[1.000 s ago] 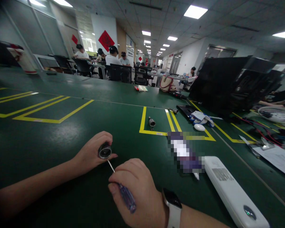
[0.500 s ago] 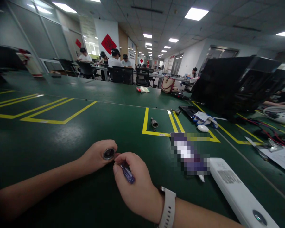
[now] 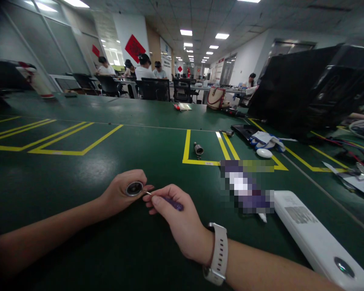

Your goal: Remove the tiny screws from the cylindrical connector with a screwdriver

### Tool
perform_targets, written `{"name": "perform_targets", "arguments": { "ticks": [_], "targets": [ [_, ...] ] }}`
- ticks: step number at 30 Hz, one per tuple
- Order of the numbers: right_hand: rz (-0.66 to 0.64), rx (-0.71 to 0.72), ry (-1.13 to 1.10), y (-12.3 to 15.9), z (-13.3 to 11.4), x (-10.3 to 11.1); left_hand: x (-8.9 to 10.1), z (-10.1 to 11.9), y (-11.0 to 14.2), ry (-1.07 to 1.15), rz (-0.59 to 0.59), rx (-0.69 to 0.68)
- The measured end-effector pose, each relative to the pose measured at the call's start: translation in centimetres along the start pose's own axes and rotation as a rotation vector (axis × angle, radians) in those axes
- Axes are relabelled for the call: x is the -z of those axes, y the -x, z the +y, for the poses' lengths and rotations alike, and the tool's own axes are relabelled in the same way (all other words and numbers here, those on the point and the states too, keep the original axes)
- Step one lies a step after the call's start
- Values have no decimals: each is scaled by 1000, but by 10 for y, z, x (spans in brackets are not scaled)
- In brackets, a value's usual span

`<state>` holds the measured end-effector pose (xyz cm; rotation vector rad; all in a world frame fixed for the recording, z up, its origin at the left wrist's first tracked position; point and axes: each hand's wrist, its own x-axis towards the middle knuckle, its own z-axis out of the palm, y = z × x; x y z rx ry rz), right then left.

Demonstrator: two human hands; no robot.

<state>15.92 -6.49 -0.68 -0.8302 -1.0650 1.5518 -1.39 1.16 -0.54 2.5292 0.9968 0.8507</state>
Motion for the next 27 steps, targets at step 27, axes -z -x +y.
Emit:
{"name": "perform_targets", "arguments": {
  "ticks": [27],
  "targets": [
    [47, -66, -57, -5, -1, 7, -1, -8, -10, -93, -227, -112]
  ]
}}
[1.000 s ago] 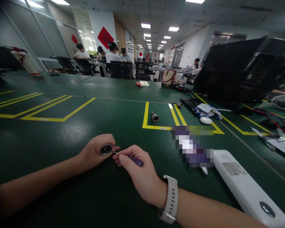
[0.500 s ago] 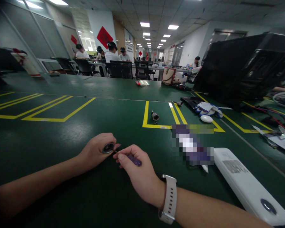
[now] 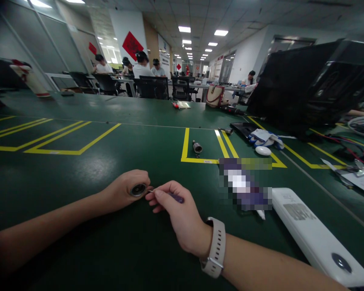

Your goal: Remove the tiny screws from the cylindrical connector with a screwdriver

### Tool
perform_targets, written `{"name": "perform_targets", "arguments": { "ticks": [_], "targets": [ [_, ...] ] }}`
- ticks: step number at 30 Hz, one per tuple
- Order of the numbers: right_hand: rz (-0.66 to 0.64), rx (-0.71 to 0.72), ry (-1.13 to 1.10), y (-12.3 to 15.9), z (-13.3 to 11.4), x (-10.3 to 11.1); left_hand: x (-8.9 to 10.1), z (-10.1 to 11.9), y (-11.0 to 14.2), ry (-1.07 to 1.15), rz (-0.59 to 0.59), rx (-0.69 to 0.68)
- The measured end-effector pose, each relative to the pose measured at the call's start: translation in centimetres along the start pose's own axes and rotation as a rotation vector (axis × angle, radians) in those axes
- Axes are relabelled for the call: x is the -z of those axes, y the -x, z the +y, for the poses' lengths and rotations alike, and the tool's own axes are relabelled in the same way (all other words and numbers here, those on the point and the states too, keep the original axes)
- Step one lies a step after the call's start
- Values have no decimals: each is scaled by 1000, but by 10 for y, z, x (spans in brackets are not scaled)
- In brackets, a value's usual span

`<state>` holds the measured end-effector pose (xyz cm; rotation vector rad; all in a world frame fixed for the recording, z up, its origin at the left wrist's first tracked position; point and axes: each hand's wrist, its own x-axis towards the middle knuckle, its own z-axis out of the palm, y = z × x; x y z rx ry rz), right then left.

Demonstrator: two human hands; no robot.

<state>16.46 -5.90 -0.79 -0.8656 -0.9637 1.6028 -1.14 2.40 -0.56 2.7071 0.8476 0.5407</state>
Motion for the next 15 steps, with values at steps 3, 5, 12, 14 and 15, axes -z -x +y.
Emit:
{"name": "perform_targets", "arguments": {
  "ticks": [3, 5, 12, 14, 15],
  "targets": [
    [7, -9, 33, 0, -2, 0, -2, -2, 1, -85, -5, -21],
    [9, -12, 32, 0, -3, 1, -2, -2, 1, -131, -30, -43],
    [5, 8, 61, -1, -1, 4, 2, -3, 0, -173, -63, -23],
    [1, 34, 85, -1, -2, 5, 2, -4, -1, -154, -59, -5],
    [-3, 54, 108, 0, -2, 5, 2, -5, -1, -138, -55, 4]
  ]
}}
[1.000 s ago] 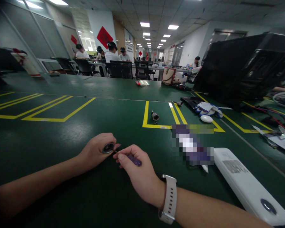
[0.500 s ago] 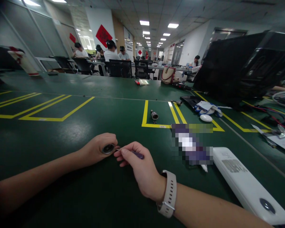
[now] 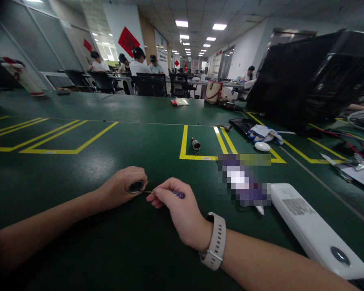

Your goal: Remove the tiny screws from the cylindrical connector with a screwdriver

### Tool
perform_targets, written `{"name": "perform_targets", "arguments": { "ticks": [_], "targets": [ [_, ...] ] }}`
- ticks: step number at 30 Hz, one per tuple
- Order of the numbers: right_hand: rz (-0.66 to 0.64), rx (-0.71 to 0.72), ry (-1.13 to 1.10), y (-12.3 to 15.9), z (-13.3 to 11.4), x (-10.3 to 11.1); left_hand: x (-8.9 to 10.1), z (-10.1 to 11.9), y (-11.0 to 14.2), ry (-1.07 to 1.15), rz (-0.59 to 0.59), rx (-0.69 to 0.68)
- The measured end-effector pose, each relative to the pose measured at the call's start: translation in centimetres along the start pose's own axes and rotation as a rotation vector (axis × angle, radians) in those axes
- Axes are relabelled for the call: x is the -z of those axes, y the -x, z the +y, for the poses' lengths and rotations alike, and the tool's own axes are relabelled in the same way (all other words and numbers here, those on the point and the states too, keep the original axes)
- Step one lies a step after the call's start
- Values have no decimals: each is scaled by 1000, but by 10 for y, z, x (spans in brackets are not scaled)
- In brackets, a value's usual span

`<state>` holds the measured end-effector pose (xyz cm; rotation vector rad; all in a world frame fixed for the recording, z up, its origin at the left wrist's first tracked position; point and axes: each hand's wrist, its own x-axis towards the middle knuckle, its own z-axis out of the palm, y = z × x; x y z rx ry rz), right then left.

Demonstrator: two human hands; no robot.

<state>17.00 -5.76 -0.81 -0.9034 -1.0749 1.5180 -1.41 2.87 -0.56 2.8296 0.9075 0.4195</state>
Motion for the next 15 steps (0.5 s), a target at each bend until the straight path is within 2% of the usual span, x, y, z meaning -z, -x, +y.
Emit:
{"name": "perform_targets", "arguments": {
  "ticks": [4, 7, 10, 15],
  "targets": [
    [-27, 137, 296, 5, -4, 0, -3, -3, 0, 53, 41, 18],
    [-56, 351, 607, 8, -6, -1, -5, -2, 0, 47, 80, 29],
    [-156, 560, 830, 9, -8, -3, -6, -1, 0, 23, 79, 37],
    [-310, 632, 1208, 8, -12, -6, -4, 3, 0, -25, 39, 52]
  ]
}}
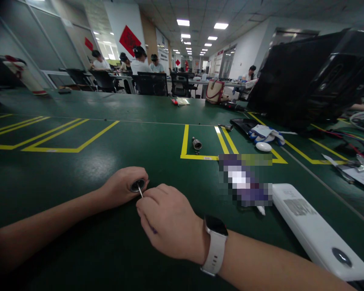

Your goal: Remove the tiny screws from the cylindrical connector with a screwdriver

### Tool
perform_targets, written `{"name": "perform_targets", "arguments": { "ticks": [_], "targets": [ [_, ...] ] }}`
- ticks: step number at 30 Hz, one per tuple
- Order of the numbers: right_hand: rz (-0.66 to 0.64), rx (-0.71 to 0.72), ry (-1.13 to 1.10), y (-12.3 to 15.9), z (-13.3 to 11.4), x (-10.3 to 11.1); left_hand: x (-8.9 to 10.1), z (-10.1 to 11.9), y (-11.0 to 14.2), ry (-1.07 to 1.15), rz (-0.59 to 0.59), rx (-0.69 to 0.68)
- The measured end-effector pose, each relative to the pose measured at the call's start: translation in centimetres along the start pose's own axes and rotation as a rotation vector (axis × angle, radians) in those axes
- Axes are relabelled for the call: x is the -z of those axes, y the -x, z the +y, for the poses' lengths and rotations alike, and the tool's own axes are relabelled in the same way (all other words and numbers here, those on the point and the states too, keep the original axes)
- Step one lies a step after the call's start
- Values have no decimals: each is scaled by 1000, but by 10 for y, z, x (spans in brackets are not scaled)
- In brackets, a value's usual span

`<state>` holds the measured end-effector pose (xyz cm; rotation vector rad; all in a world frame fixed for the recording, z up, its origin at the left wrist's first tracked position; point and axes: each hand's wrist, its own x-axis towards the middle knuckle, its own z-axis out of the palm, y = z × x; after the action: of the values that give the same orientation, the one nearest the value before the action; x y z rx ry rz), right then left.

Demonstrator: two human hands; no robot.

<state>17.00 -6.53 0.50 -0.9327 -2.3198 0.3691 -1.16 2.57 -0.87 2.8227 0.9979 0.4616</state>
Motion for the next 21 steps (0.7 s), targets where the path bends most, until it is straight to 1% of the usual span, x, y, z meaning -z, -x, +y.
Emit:
{"name": "perform_targets", "arguments": {
  "ticks": [2, 3, 5, 7, 10, 12, 14, 16, 18, 19, 21],
  "targets": [
    [-28, 0, 71, -1, -1, 0, 1, 2, 0, -25, -8, 0],
    [-20, -7, 64, 0, 0, -1, 2, 2, 0, -39, -10, -2],
    [30, -44, -43, 0, 1, -1, 2, 4, 1, -66, -14, -17],
    [104, -133, -220, 1, 4, -1, 2, 4, 1, -78, -15, -42],
    [179, -367, -538, 1, 10, -2, 1, 3, 2, -52, -7, -75],
    [208, -491, -785, -1, 14, -3, 0, 1, 3, -19, 15, -83],
    [228, -556, -1025, -2, 16, -5, -1, -1, 4, 20, 39, -85],
    [229, -598, -1178, -3, 17, -7, -1, -3, 4, 48, 50, -82],
    [226, -590, -1185, -2, 16, -7, -1, -3, 4, 47, 50, -68],
    [224, -563, -1128, -2, 15, -6, -1, -2, 4, 37, 48, -56],
    [221, -488, -914, 1, 11, -4, -1, -1, 3, 7, 33, -34]
  ]
}}
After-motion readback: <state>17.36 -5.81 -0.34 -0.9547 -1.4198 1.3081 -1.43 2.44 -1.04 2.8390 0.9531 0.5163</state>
